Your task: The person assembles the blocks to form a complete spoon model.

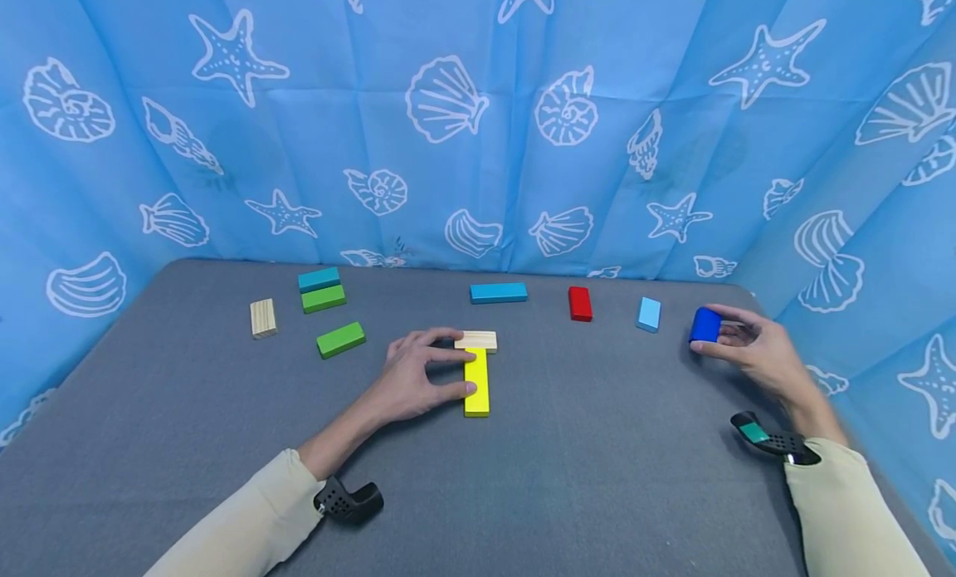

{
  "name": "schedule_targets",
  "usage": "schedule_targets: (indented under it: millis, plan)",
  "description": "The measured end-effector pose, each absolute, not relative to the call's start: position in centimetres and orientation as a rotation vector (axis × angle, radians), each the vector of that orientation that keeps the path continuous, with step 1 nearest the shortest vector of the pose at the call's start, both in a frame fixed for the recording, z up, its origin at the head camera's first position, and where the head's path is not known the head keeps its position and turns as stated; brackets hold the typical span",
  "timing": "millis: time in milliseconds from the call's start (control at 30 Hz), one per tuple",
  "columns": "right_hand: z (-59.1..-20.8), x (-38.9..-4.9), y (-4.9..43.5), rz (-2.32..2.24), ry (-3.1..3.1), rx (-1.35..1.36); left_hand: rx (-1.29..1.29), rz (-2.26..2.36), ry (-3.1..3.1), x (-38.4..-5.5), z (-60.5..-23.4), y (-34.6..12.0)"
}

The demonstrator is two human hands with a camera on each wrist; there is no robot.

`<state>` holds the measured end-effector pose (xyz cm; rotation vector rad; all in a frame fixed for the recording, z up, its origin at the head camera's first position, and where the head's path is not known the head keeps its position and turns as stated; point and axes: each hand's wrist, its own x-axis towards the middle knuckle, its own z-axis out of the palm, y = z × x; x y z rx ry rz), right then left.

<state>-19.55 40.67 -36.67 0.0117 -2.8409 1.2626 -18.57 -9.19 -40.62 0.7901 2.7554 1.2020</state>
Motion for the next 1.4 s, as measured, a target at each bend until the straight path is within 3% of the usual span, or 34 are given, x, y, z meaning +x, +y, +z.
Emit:
schedule_targets:
  millis: [500, 1400]
  plan:
    - [-36.6, -20.3, 36.7, 1.804, -2.586, 0.276, 0.797, 1.214, 2.752, -18.5, -40.6, -9.2]
    - [-38.5, -18.7, 25.8, 1.52, -2.752, 0.932, 0.805, 1.218, 2.761, -18.5, -40.7, -9.2]
